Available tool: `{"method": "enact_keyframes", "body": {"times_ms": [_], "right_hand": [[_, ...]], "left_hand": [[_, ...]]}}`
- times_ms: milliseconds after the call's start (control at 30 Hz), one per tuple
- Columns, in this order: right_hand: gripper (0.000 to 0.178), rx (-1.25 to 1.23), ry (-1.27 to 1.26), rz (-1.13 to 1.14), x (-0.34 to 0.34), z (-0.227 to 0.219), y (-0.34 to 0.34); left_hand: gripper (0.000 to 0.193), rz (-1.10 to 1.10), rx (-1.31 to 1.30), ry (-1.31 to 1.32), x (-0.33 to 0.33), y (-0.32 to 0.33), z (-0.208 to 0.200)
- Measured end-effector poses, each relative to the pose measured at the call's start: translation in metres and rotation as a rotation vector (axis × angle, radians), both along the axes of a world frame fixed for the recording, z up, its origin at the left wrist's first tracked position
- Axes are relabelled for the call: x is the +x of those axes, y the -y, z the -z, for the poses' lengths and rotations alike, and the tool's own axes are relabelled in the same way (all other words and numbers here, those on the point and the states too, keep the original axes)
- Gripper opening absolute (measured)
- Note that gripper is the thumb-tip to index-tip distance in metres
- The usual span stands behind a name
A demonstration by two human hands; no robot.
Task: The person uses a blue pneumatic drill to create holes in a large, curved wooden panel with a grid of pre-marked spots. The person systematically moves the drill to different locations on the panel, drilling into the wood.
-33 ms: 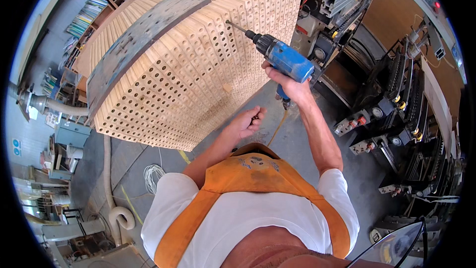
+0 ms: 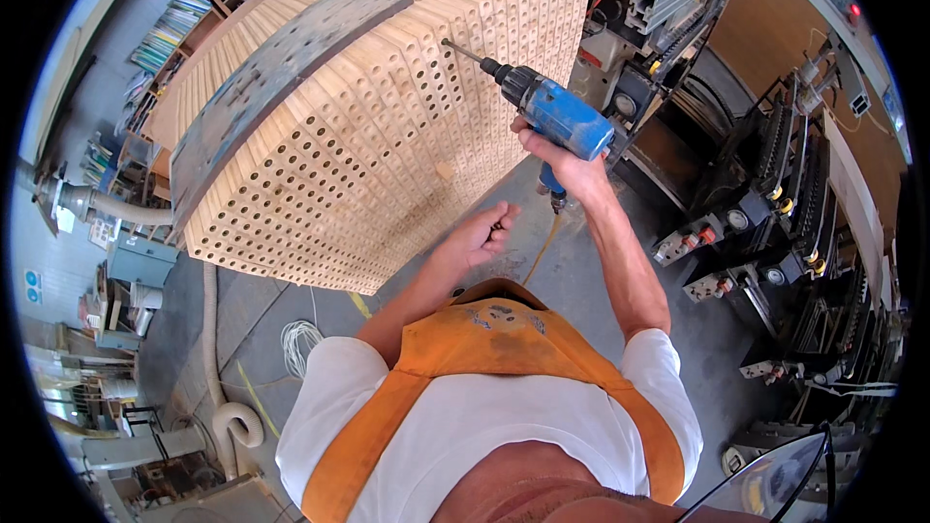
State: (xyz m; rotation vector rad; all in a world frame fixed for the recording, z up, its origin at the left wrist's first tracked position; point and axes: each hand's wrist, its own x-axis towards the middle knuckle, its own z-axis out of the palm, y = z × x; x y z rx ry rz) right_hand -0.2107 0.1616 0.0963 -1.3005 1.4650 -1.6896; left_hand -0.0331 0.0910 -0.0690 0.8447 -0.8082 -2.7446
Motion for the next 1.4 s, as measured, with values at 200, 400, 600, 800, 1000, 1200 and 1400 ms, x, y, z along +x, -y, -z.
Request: {"method": "enact_keyframes", "body": {"times_ms": [200,400,600,800,1000,1200,1400], "right_hand": [[0.023,-0.070,0.076,-0.035,-0.002,0.012,0.000],[0.028,0.011,0.110,-0.019,0.000,0.021,-0.032],[0.040,0.039,0.381,-0.246,-0.022,0.038,-0.049],[0.039,0.065,0.261,-0.216,-0.027,0.045,-0.052],[0.025,0.039,0.224,-0.082,0.012,0.027,-0.030],[0.029,0.015,0.241,-0.114,0.016,0.029,-0.004],[0.022,0.033,0.220,-0.074,0.018,0.008,-0.005]], "left_hand": [[0.032,-0.147,-0.176,-0.102,-0.004,0.036,-0.079],[0.025,-0.411,-0.446,-0.215,-0.008,0.079,-0.138],[0.024,-0.354,-0.423,-0.319,-0.015,0.087,-0.160],[0.028,-0.250,-0.693,-0.151,-0.018,0.088,-0.167],[0.031,-0.457,-0.499,-0.326,-0.034,0.090,-0.176],[0.031,-0.445,-0.422,-0.424,-0.033,0.097,-0.175],[0.032,-0.534,-0.467,-0.305,-0.040,0.090,-0.178]]}}
